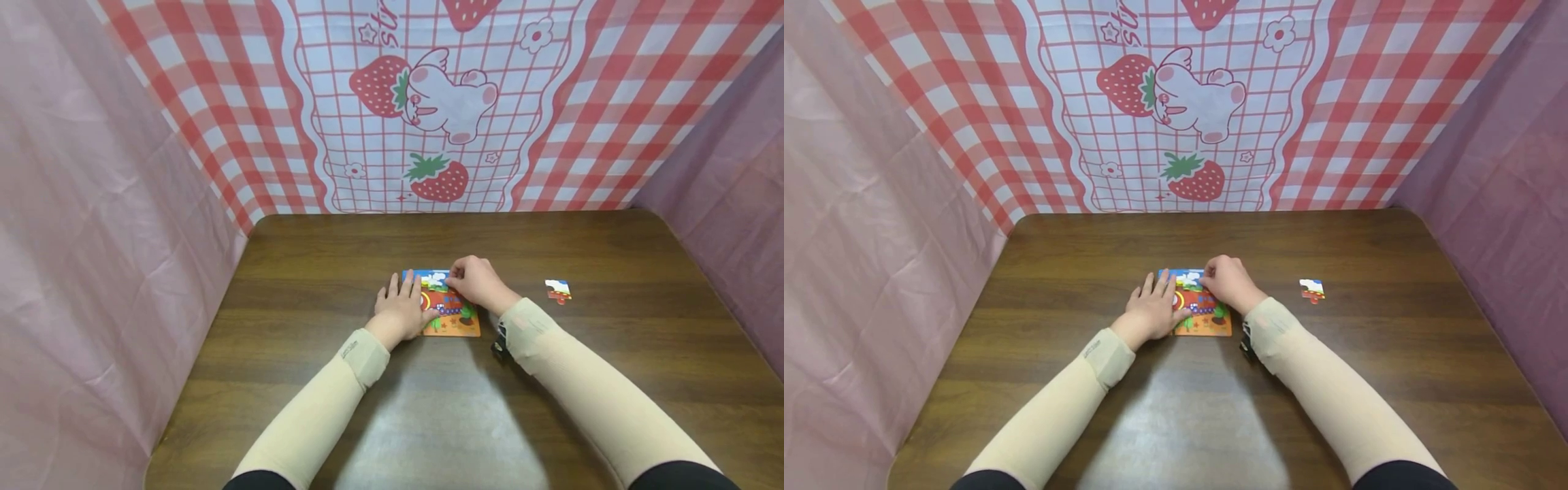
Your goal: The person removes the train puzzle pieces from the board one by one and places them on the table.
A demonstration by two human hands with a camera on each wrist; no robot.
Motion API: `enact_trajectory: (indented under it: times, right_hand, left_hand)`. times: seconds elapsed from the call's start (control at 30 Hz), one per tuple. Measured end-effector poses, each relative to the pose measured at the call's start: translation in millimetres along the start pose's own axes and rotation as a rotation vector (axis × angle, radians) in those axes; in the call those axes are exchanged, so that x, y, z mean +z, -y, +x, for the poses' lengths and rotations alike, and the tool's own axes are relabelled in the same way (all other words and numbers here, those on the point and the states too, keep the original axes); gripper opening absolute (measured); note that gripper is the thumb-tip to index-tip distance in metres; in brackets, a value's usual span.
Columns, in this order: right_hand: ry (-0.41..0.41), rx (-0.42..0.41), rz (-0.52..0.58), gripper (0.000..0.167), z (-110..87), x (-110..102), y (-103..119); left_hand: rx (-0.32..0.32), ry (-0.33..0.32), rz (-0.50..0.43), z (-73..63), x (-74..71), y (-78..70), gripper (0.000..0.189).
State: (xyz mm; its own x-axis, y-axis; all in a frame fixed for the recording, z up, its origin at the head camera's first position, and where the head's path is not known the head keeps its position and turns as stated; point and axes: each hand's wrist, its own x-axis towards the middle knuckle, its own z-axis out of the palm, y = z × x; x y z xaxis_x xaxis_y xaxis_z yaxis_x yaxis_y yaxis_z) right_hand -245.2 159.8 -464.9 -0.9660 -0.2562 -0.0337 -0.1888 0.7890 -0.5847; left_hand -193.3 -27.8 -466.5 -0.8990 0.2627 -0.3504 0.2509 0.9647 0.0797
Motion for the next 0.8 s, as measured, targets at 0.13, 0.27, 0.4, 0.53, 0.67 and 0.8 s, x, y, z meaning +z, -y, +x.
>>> enact_trajectory:
  times: [0.13, 0.27, 0.4, 0.53, 0.67, 0.8]
  right_hand:
    - [-0.017, -0.013, -0.014, 0.016, 0.0, 0, 0]
    - [-0.015, -0.009, -0.015, 0.016, 0.0, 0, 1]
    - [-0.002, -0.008, -0.007, 0.016, -0.6, 1, 1]
    - [-0.006, -0.004, -0.007, 0.016, -1.0, 0, 1]
    - [-0.01, -0.006, -0.007, 0.016, -0.9, 0, 0]
    - [-0.006, -0.01, 0.001, 0.016, -1.1, -1, 0]
  left_hand:
    - [0.05, 0.012, 0.008, -7.3, -0.3, -2.6, 0.096]
    - [0.077, 0.04, 0.003, -12.3, 2.9, -3.5, 0.099]
    - [0.09, 0.052, 0.005, -13.3, 6.2, -3.2, 0.098]
    - [0.102, 0.052, 0.032, -13.5, 6.4, -3.2, 0.096]
    - [0.113, 0.065, 0.034, -14.7, 5.8, -3.1, 0.092]
    - [0.117, 0.079, 0.024, -15.8, 5.4, -3.2, 0.086]
